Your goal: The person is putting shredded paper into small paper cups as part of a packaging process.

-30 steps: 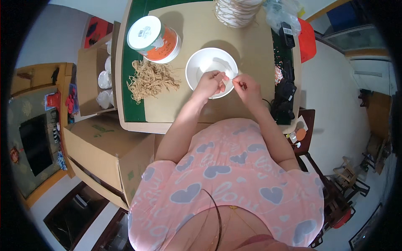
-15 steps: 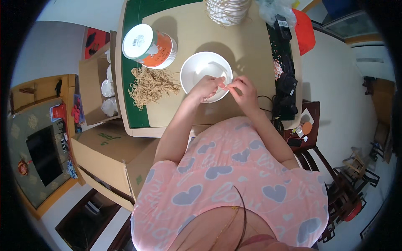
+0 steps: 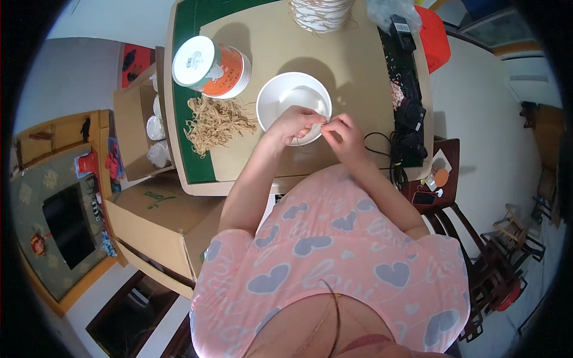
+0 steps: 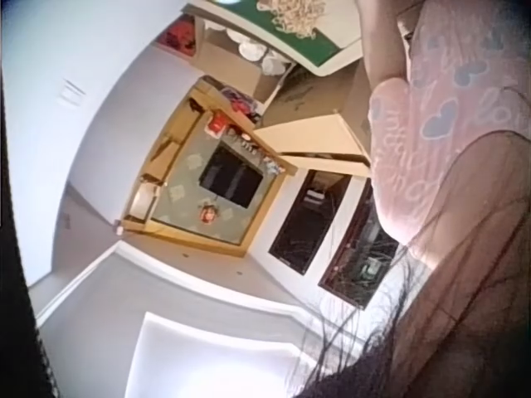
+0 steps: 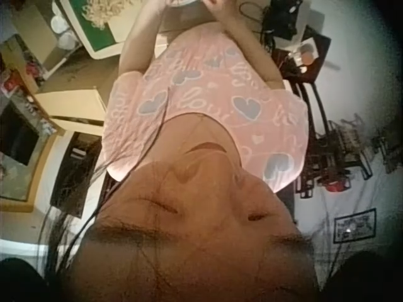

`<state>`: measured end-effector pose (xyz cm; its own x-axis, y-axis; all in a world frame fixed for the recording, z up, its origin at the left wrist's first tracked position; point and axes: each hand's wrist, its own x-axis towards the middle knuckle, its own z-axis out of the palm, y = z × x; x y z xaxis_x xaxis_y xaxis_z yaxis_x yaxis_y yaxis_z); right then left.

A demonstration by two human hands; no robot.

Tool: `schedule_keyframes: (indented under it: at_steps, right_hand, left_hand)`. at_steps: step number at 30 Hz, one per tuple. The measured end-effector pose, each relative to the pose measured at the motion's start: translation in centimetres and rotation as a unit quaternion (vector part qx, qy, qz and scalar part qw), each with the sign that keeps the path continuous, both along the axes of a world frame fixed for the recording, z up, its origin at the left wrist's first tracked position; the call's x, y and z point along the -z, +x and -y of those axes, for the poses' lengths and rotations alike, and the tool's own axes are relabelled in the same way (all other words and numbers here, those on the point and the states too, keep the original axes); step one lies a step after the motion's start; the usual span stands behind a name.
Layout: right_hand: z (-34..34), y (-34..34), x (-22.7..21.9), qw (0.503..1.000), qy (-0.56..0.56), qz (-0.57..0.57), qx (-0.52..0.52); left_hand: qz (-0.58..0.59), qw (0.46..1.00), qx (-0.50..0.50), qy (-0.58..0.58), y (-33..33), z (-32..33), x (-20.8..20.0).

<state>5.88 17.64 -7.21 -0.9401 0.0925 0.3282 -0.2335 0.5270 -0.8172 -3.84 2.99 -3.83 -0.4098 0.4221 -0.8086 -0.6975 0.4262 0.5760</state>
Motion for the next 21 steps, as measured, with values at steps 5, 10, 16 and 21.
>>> schedule_keyframes:
  at_steps: [5, 10, 16, 21]
  right_hand:
    - [-0.1, 0.3, 1.3, 0.970, -0.183, 0.152, 0.056]
    - [-0.8, -0.3, 1.7, 0.904, -0.320, 0.276, 0.068]
    - [-0.7, -0.2, 1.5, 0.881, -0.359, 0.303, 0.060]
    - [-1.1, -0.1, 1.0, 0.891, -0.357, 0.280, -0.034]
  left_hand:
    - [-0.327, 0.939, -0.042, 0.094, 2.6, 0.6, 3.1]
    - [-0.626, 0.762, 0.153, -0.064, 4.8, -0.2, -0.1]
    - [-0.627, 0.765, 0.132, -0.066, 5.4, -0.2, 0.2]
    - [-0.539, 0.841, 0.030, -0.044, 5.7, -0.2, 0.4]
